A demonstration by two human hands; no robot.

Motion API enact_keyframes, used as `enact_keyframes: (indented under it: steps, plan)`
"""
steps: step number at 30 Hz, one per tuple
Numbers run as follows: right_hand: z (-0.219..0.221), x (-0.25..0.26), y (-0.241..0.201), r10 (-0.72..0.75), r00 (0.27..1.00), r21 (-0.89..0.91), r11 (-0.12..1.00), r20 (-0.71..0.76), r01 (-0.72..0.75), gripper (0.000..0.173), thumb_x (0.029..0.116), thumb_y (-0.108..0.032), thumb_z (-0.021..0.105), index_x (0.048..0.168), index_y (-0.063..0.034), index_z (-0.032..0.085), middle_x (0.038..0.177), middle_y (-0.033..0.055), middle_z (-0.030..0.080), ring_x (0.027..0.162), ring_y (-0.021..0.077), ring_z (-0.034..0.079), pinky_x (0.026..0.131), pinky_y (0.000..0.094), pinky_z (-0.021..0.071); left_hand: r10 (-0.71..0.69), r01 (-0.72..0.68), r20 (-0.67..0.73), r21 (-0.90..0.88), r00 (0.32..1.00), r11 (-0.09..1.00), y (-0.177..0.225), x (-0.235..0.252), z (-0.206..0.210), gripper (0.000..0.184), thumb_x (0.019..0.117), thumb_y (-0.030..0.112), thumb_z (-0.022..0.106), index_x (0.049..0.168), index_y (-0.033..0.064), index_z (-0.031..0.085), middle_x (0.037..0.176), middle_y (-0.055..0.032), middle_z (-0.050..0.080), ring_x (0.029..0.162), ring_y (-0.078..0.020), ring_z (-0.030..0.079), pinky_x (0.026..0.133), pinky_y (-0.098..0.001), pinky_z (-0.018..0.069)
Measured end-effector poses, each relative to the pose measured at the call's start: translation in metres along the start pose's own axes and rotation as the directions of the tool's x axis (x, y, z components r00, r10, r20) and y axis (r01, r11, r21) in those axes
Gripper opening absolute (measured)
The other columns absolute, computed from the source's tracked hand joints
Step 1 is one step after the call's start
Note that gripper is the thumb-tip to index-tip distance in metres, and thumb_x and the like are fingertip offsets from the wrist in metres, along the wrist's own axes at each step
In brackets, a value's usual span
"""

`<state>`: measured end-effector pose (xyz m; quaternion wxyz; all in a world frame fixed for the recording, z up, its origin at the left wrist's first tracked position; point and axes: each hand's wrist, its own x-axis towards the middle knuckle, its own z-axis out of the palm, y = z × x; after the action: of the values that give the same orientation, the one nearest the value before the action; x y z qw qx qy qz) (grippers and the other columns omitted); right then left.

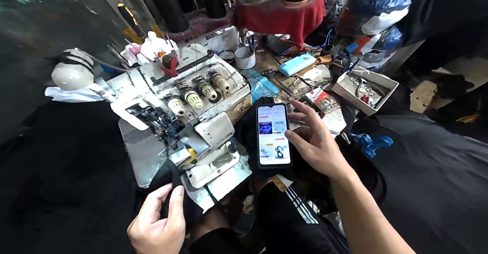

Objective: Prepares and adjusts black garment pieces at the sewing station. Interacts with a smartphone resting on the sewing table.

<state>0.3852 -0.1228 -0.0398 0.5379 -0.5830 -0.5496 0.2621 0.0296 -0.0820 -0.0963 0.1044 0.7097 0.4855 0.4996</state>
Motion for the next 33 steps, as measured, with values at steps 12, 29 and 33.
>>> enact_keyframes:
  steps: [12,29,33]
  plan:
    - [0.001,-0.001,-0.003,-0.016,0.998,-0.04,0.999,0.061,0.018,0.091,0.0842,-0.005,0.071,0.162,-0.0292,0.029,0.146,0.0015,0.054,0.086,0.0185,0.072,0.065,0.0353,0.0645,0.027,-0.026,0.015,-0.075,1.0,0.997,-0.005,-0.002,-0.002,0.017,0.0967,0.01,0.065,0.102,-0.0052,0.071,0.093,-0.0065,0.073,0.083,-0.0053,0.07,0.078,-0.0217,0.0601]
    - [-0.008,0.0,0.004,-0.007,1.0,-0.026,1.0,0.013,0.007,0.067,0.0994,-0.015,0.064,0.159,-0.0275,0.036,0.134,0.001,0.065,0.074,0.0164,0.07,0.059,0.0324,0.0618,0.008,-0.008,0.005,-0.022,1.0,1.0,-0.002,0.0,0.001,0.016,0.0964,0.01,0.066,0.1,-0.0054,0.07,0.087,-0.0041,0.073,0.077,-0.0026,0.069,0.073,-0.0198,0.0594]
    - [-0.009,-0.01,0.009,-0.064,0.99,-0.079,0.994,0.13,0.075,0.097,0.0842,-0.032,0.08,0.163,-0.0255,0.025,0.149,0.0026,0.052,0.104,0.015,0.069,0.081,0.0356,0.0638,0.01,-0.01,0.011,-0.025,1.0,1.0,-0.002,-0.001,0.001,0.017,0.0965,0.01,0.066,0.101,-0.0051,0.07,0.088,-0.0041,0.073,0.079,-0.0027,0.069,0.075,-0.02,0.0595]
